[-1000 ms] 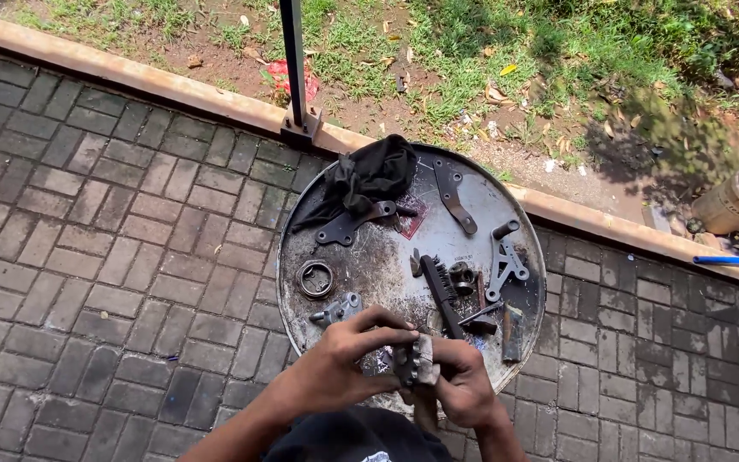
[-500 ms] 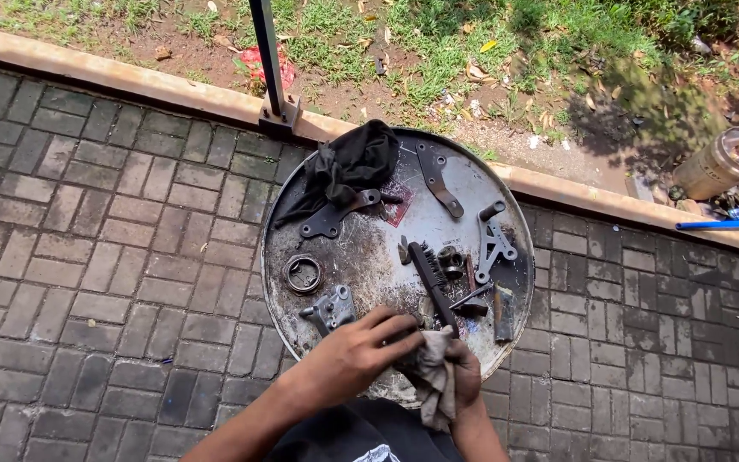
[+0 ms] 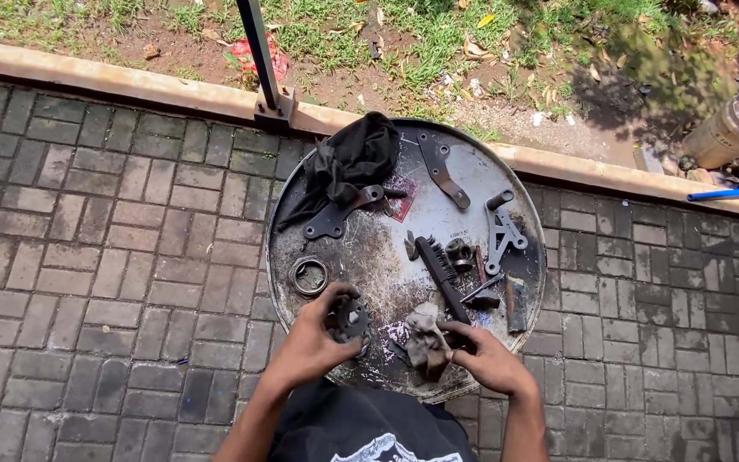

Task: The person cleans a small metal mechanical part using a cloth and a wire brush. They wipe the part with the cloth, then scrub it with the brush, and repeat the process to remove dirt and grime.

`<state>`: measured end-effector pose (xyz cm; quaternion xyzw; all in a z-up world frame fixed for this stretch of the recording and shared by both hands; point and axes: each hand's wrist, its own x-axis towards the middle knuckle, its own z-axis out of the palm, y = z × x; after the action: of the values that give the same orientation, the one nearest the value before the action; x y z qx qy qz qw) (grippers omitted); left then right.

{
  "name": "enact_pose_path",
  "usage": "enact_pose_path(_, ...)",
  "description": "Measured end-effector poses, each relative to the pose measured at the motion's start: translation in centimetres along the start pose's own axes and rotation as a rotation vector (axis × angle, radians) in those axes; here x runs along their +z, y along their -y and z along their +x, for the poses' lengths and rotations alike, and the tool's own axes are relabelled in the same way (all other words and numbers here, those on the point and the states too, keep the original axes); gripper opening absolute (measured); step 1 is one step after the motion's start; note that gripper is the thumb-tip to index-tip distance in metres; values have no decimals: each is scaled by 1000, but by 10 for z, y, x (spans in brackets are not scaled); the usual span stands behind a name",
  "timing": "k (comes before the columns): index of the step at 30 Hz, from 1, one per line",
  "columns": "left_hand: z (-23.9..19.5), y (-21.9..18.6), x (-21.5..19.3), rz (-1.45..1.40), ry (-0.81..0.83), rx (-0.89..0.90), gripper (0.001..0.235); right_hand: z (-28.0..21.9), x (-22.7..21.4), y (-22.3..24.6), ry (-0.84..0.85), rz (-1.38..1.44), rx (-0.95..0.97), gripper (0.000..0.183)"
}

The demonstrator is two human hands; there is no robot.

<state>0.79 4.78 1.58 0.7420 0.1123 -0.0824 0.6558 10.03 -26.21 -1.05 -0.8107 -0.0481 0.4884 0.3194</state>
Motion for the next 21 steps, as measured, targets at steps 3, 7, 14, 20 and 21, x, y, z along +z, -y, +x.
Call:
enact_pose_path(3, 6, -13, 3, 5, 23, -9, 58, 2, -12, 22, -190, -43, -2, 49)
enact_pose_path(7, 8, -8, 5, 36, 17, -1, 58, 7, -17, 36, -373, -56, 25, 46)
enact_pose_path(14, 11, 15, 22, 117, -57, 144, 57, 13, 41, 66, -23, -205, -23, 37)
enact_pose_path(20, 17, 29, 42, 229, -179, 469, 57, 61, 107, -30, -288, -720, -271, 53)
enact_pose_path(21, 18, 29, 43, 264, -218, 544, 60, 63, 112, -38, -368, -692, -337, 44)
